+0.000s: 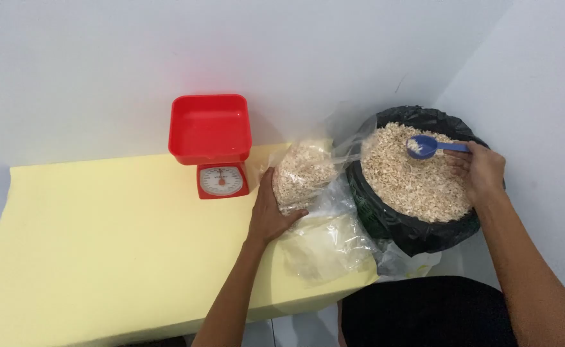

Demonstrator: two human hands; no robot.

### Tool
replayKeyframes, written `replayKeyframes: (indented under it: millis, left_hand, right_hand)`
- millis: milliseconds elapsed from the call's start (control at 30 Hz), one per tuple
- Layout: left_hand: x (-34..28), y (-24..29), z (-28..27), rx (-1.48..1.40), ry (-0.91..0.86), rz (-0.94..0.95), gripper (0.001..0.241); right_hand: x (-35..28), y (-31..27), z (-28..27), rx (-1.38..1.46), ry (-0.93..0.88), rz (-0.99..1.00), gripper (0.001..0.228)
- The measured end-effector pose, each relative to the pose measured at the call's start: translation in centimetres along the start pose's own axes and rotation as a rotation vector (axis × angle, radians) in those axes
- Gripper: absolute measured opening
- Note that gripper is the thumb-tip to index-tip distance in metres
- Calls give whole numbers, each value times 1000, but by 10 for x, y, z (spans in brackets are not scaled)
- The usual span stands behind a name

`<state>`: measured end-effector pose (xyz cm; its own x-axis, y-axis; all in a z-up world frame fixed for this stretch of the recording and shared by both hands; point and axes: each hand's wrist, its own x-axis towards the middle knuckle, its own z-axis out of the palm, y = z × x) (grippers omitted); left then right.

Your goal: The person uses a blue scoop to transfer animal feed from a large container into a plastic bag, holding the bag open with one hand while filling it.

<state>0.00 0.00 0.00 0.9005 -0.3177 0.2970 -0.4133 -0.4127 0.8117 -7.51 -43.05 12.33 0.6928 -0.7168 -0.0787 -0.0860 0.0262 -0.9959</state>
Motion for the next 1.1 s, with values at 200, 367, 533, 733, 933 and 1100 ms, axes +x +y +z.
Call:
replayKeyframes:
  millis: [200,367,533,733,933,1100]
  left_hand:
    - [-1,-2,0,-16,32,47,128]
    - [0,-5,3,-22,43,54,129]
    - [1,-3,1,15,15,14,130]
    - [1,0,-5,-24,-50,-59,129]
    - [1,-8,-1,-42,-35,-24,130]
    - [0,-11,2,-21,-28,-8,129]
  right_hand:
    - [-55,-57,45,140,-99,-52,29]
    - [-95,-88,90,133,-202,-159,25]
    - [-119,-87,132,-304,-372,-528,21]
    - [-128,-77,145,-449,-495,-820,23]
    - [-112,-62,146,-473,-483,-845,20]
    - [-116,-76,133,-336,-445,-797,22]
